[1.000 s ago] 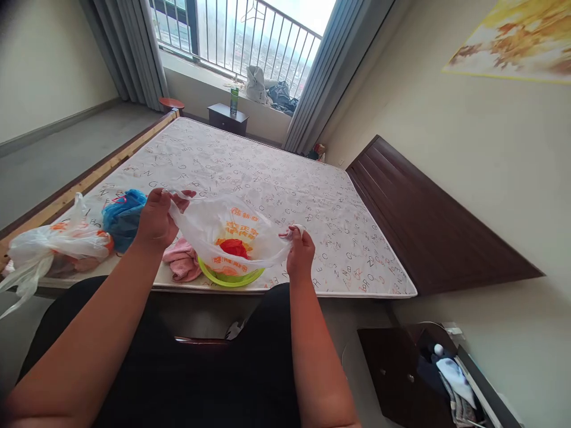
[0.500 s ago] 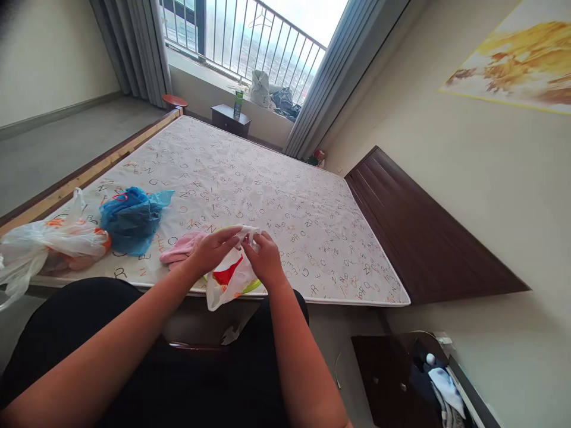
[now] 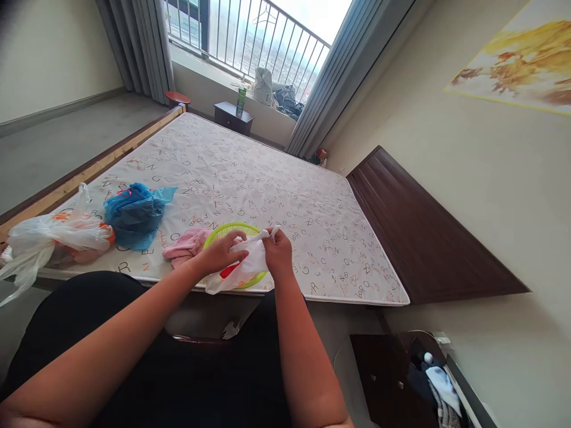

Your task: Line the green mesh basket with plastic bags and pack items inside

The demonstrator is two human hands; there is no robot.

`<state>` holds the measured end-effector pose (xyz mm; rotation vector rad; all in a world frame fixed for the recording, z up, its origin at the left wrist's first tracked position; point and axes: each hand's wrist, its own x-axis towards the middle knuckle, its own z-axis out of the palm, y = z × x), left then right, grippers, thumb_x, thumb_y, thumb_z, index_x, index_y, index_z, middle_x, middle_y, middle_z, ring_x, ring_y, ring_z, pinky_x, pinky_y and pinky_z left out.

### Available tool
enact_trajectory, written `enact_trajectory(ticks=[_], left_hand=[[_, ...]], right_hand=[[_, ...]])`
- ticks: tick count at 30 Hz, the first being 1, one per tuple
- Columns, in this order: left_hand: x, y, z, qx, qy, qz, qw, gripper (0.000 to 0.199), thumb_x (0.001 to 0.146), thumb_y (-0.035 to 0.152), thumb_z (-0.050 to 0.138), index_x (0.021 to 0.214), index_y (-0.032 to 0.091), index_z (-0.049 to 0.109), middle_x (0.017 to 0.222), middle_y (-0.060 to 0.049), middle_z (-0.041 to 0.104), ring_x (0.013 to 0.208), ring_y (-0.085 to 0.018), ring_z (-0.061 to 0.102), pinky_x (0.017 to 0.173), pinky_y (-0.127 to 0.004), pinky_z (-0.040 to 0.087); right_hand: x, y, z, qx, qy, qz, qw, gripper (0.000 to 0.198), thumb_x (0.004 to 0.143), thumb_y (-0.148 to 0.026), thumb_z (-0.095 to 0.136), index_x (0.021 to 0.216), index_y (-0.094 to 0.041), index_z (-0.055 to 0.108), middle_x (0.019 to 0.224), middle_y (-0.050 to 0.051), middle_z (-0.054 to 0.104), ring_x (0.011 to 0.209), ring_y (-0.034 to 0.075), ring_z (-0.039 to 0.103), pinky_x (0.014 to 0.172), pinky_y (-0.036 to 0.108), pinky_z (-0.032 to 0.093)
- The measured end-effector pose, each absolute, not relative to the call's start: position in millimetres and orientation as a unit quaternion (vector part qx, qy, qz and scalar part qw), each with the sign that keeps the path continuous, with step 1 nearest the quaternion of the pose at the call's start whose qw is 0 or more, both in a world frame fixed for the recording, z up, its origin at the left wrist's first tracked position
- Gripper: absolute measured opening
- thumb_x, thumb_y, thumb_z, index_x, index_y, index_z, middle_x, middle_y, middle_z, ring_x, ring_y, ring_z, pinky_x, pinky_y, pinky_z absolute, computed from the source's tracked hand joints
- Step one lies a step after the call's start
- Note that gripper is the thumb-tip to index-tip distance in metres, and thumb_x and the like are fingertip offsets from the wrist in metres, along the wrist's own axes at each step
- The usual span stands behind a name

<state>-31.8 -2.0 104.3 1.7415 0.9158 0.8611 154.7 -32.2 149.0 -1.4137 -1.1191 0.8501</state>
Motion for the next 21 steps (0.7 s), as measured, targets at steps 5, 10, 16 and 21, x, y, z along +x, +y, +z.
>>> enact_trajectory(ticks=[5,10,16,21], left_hand=[[-26.7,-0.7,92.7,0.703,0.352,0.333,0.52,0.025,0.084,0.036,0.07,0.105,0.023,0.069,0.064,0.003,0.068,0.061,-0.019,0.066,0.066,-0.029,0.049],[-21.2,-10.3,101.4,0.587,0.291,0.368,0.66,0.059,0.078,0.045,0.078,0.129,0.023,0.056,0.078,-0.001,0.073,0.065,-0.019,0.068,0.062,-0.029,0.052],[-7.4,-23.3,100.5,0.656,0.244,0.346,0.625,0.02,0.086,0.038,0.067,0.096,0.021,0.073,0.078,-0.002,0.07,0.072,-0.015,0.063,0.069,-0.025,0.05],[-10.0,-7.4,81.3,0.694,0.338,0.283,0.569,0.023,0.081,0.032,0.065,0.09,0.022,0.084,0.083,-0.005,0.076,0.076,-0.02,0.066,0.07,-0.028,0.05]], right_hand=[[174.2,-29.1,145.4,-0.579,-0.417,0.39,0.582,0.035,0.072,-0.049,0.081,0.089,-0.021,0.068,0.073,-0.003,0.062,0.065,0.013,0.051,0.062,0.025,0.044],[178.8,-30.4,132.6,-0.585,-0.389,0.409,0.583,0.034,0.071,-0.046,0.079,0.091,-0.021,0.067,0.075,-0.004,0.063,0.065,0.013,0.052,0.062,0.024,0.046],[177.3,-22.3,113.2,-0.598,-0.366,0.397,0.592,0.033,0.071,-0.046,0.076,0.088,-0.02,0.068,0.072,-0.005,0.062,0.061,0.011,0.05,0.057,0.023,0.042],[194.3,-24.1,121.8,-0.59,-0.408,0.438,0.541,0.041,0.07,-0.045,0.079,0.102,-0.018,0.076,0.088,0.001,0.074,0.07,0.014,0.06,0.062,0.024,0.046]])
